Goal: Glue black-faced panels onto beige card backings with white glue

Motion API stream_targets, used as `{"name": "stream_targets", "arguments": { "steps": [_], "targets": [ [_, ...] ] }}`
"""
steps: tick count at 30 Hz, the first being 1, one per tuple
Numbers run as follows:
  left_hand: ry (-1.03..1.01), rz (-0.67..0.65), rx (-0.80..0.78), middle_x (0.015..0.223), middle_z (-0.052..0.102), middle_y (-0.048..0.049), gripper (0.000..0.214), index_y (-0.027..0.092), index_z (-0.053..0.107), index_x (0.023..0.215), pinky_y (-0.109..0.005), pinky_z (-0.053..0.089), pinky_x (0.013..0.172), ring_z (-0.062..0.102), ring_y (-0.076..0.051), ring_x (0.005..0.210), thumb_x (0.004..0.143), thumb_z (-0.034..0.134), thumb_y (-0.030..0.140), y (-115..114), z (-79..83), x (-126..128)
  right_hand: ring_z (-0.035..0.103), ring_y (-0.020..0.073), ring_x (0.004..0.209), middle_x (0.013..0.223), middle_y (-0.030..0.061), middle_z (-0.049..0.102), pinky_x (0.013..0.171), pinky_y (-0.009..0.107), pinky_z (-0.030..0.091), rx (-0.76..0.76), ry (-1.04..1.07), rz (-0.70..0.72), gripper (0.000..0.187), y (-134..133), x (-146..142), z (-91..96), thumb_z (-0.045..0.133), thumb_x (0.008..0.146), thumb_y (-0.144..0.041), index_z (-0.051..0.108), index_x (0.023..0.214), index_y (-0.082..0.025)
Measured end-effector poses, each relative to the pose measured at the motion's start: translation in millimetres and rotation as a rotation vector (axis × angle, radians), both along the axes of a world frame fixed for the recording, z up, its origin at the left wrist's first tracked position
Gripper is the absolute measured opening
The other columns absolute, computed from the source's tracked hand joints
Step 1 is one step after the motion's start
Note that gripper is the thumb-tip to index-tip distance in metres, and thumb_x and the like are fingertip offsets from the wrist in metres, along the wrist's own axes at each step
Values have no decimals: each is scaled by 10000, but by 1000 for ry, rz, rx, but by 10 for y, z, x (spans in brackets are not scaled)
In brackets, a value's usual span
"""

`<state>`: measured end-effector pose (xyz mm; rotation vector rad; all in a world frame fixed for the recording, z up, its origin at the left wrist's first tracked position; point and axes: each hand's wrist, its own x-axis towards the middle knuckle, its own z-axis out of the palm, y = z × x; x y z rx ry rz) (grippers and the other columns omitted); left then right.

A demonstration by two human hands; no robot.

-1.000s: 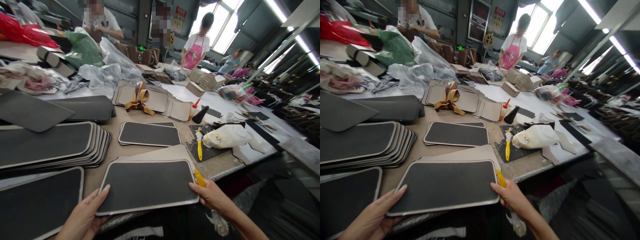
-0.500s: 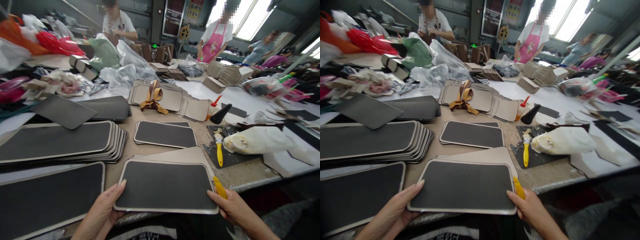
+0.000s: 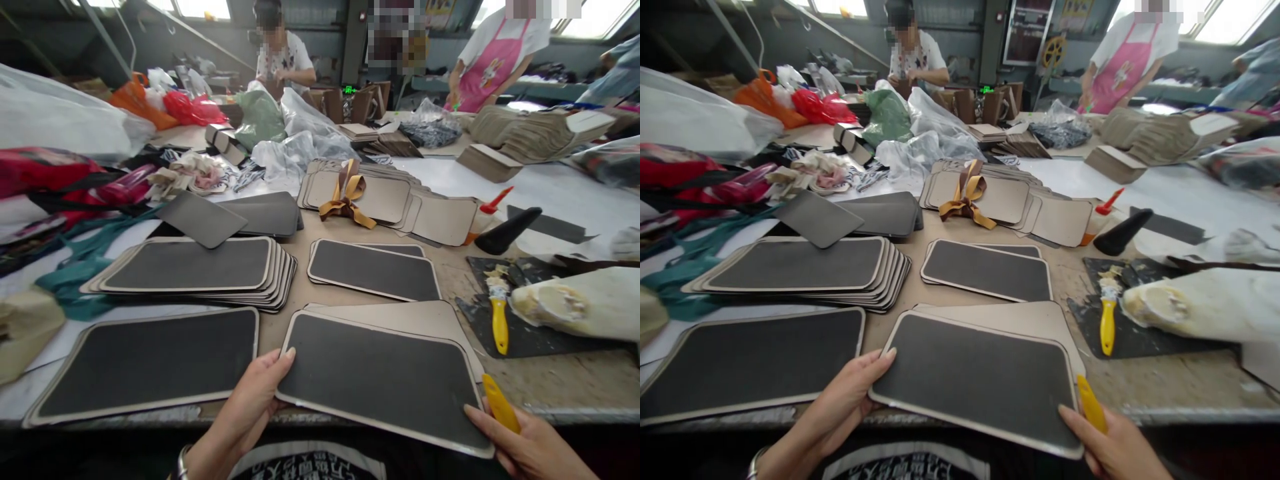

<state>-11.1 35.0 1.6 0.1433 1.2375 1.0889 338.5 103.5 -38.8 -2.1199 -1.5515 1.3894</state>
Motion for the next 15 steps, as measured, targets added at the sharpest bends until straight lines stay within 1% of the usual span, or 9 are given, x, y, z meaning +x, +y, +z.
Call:
{"name": "stream_targets", "arguments": {
  "steps": [3, 6, 9, 12, 15],
  "targets": [
    [-6, -29, -21, 910, 712, -99, 415, 105, 656, 961, -260, 552, 689, 648, -242, 911, 674, 736, 394, -14, 15, -10, 338, 81, 325, 331, -41, 394, 386, 221, 263, -1, 2, 44, 476, 14, -49, 93, 549, 615, -654, 391, 510, -218],
    [-15, -30, -76, 939, 709, -94, 378, 115, 647, 996, -266, 559, 695, 651, -238, 904, 727, 695, 375, -16, 37, -29, 345, 76, 340, 354, -43, 416, 384, 212, 266, -25, 49, 76, 497, 30, -95, 194, 549, 615, -677, 396, 526, -213],
    [-24, -38, -140, 946, 707, -97, 325, 112, 643, 1010, -281, 567, 697, 663, -236, 859, 768, 656, 328, 20, 60, -41, 350, 72, 347, 369, -57, 418, 376, 203, 262, -37, 106, 61, 506, 38, -121, 257, 558, 620, -689, 411, 566, -208],
    [25, -53, -198, 927, 710, -101, 279, 105, 639, 1013, -301, 576, 683, 676, -233, 780, 773, 646, 248, 57, 71, -38, 355, 69, 349, 376, -62, 409, 369, 196, 263, -49, 133, 44, 516, 26, -145, 314, 558, 628, -698, 417, 573, -205],
    [87, -42, -201, 915, 711, -94, 283, 121, 629, 1038, -314, 581, 669, 679, -230, 747, 774, 640, 223, 56, 54, -32, 363, 67, 357, 385, -63, 410, 370, 192, 270, -51, 152, 44, 517, 8, -178, 385, 564, 629, -695, 423, 574, -201]
  ]
}}
